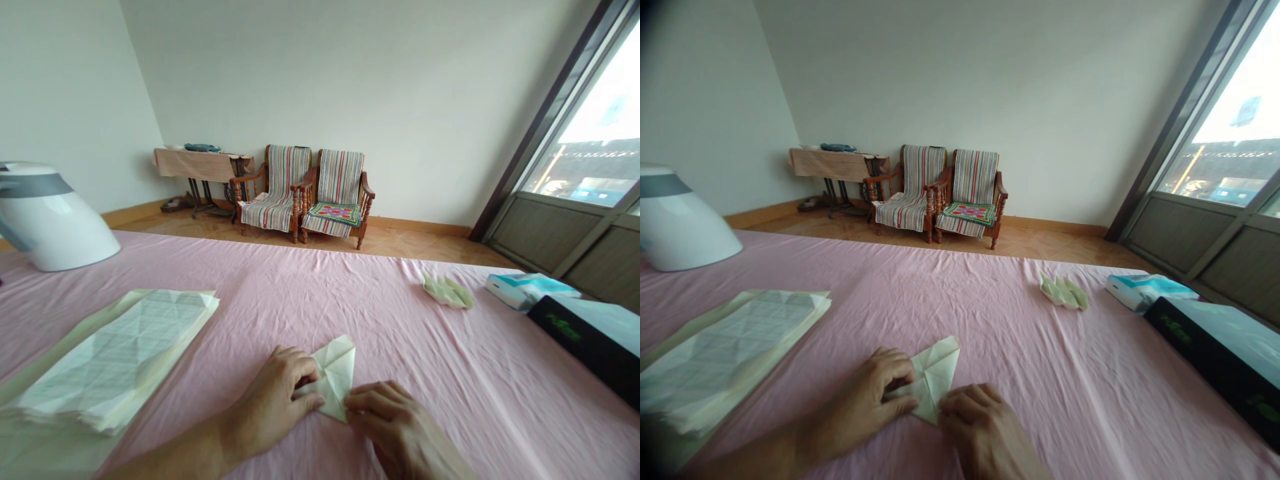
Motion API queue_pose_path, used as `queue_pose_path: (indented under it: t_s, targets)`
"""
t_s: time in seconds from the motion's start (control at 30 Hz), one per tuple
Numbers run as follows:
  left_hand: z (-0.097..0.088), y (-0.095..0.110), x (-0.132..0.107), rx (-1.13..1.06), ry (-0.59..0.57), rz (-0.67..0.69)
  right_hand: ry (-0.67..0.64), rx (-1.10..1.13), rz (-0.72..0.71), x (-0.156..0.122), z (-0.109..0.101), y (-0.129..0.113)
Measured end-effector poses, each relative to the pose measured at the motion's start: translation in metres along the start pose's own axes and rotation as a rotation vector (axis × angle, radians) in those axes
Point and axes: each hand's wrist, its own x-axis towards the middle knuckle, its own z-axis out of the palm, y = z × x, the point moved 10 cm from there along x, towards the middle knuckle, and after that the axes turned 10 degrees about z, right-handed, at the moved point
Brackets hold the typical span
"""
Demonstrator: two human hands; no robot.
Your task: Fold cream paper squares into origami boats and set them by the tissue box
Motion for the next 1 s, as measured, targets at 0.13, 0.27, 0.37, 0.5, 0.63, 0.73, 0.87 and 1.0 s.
queue_pose_path:
  t_s: [0.13,0.27,0.37,0.5,0.63,0.73,0.87,1.0]
  targets:
    - [0.001,0.0,-0.001,0.0,0.008,0.017,-0.008,0.05,0.046,-0.003,0.004,0.006]
    - [0.001,0.001,-0.001,0.008,0.013,0.031,0.016,0.129,0.106,-0.006,0.009,0.016]
    - [0.001,0.002,0.0,0.019,0.016,0.045,0.0,0.156,0.123,-0.006,0.011,0.018]
    - [0.002,0.003,0.001,0.032,0.019,0.062,-0.047,0.135,0.108,-0.003,0.007,0.013]
    - [0.003,0.003,0.0,0.05,0.017,0.078,-0.088,0.114,0.077,0.0,0.002,0.005]
    - [0.005,0.003,-0.001,0.058,0.011,0.073,-0.079,0.089,0.068,0.001,0.001,0.003]
    - [0.006,0.001,0.0,0.06,-0.002,0.059,-0.058,0.108,0.104,-0.004,0.008,0.012]
    - [0.006,-0.001,0.003,0.061,-0.006,0.051,-0.055,0.126,0.145,-0.006,0.013,0.019]
